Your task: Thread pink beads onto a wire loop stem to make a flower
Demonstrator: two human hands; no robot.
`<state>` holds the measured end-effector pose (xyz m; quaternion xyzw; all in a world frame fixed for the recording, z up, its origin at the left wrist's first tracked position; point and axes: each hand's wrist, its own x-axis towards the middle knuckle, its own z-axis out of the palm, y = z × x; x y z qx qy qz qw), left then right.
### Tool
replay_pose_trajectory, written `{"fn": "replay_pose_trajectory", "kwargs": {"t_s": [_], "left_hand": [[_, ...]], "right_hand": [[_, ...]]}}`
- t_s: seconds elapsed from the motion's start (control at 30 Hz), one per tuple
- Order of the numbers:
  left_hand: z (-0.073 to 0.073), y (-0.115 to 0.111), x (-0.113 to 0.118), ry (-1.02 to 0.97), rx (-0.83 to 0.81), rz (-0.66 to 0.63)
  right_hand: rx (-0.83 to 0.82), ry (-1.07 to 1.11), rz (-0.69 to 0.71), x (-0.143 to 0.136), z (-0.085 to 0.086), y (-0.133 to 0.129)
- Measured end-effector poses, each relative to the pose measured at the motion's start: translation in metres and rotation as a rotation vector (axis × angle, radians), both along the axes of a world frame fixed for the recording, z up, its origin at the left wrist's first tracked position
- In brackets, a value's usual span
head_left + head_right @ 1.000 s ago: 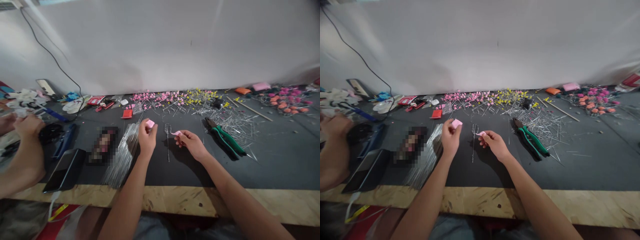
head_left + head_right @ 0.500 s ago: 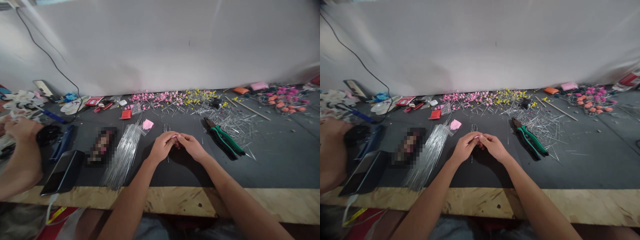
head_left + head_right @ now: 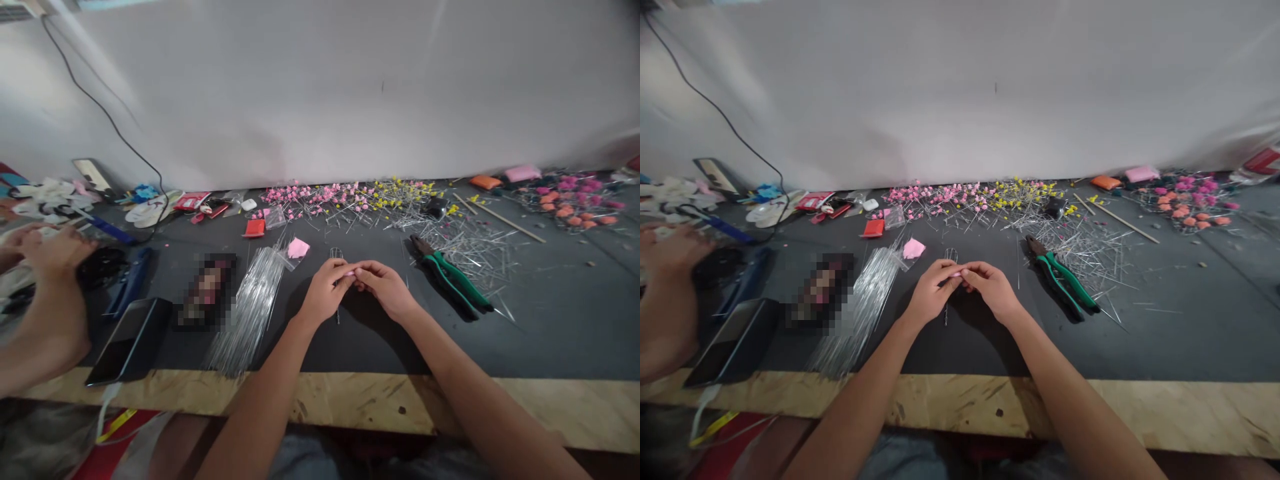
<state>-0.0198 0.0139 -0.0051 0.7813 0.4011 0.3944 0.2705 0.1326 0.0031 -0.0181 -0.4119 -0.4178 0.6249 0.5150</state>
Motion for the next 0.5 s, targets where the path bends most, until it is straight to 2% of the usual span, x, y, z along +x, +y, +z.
{"fn": "replay_pose_trajectory", "kwargs": {"t_s": [0.17, 0.5], "left_hand": [[-0.0004, 0.0, 0.0015, -0.053, -0.041, -0.017], [-0.0025, -0.0025, 0.0022, -0.152, -0.133, 0.081]], "right_hand": [[-0.002, 0.003, -0.04, -0.0009, 0.0004, 0.0005], [0.015, -0.01, -0.046, -0.0022, 0.0042, -0.0014]]}}
